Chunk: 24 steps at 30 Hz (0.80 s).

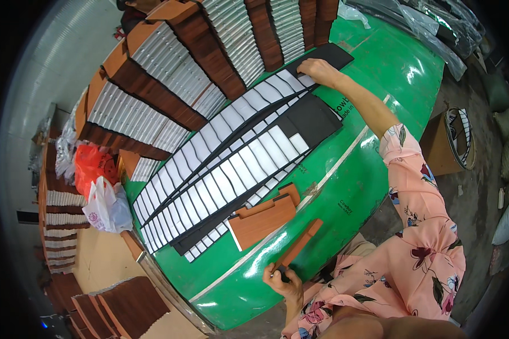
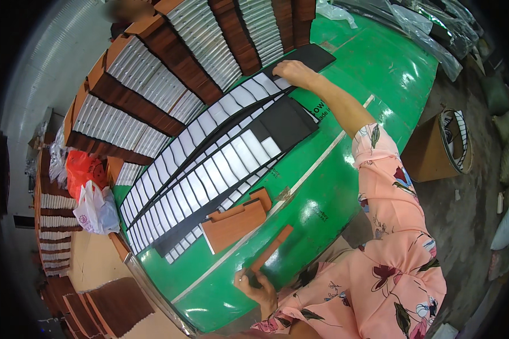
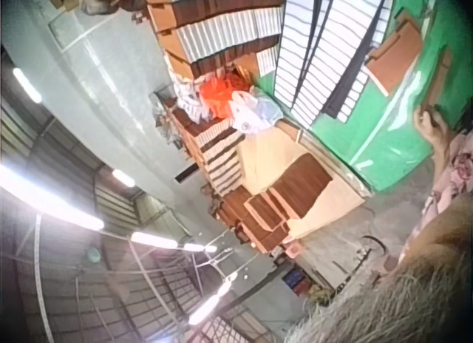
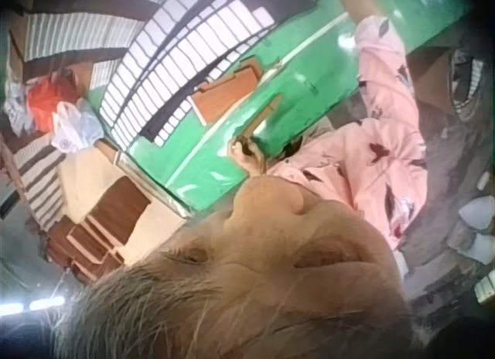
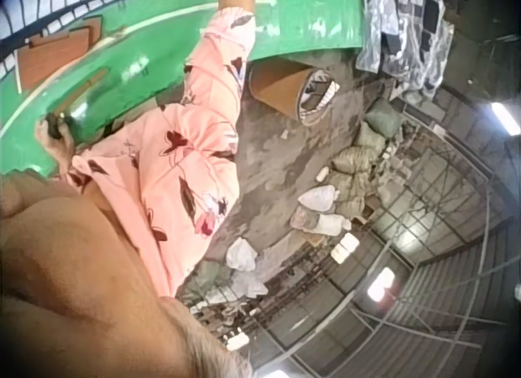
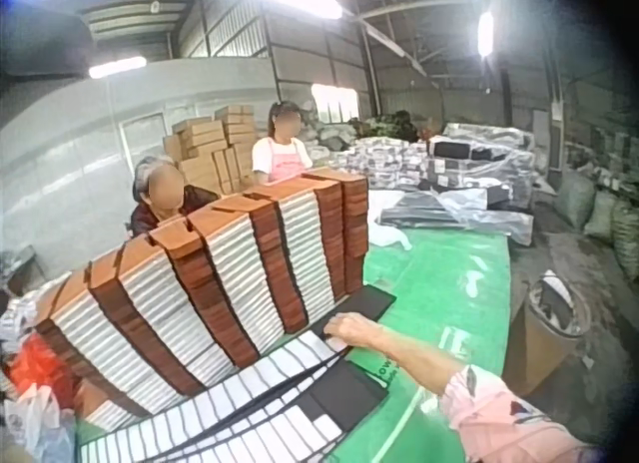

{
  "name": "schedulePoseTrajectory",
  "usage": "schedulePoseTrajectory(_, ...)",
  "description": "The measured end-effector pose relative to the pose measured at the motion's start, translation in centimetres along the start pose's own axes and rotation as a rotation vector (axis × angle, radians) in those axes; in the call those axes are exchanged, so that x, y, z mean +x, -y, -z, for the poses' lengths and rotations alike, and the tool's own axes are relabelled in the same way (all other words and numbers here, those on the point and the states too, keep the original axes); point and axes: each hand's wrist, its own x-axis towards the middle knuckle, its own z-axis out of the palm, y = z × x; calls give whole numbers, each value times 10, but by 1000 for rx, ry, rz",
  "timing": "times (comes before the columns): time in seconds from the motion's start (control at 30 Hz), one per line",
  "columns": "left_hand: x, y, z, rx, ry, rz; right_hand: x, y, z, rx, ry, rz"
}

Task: Applying black adhesive strips to rectangular wooden blocks.

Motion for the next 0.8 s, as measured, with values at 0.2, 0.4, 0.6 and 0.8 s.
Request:
schedulePoseTrajectory(0.2, -7, 2, -1, -27, -21, -3, -10, 27, 17, 609, -189, -677)
schedulePoseTrajectory(0.4, -10, 2, 1, -143, -6, 84, -73, 132, 57, 1304, -135, -817)
schedulePoseTrajectory(0.6, 12, 2, 8, -137, -52, 57, -137, 242, 75, 1642, 98, -810)
schedulePoseTrajectory(0.8, 23, 30, 34, -217, -36, 74, -154, 322, 83, 1794, 148, -855)
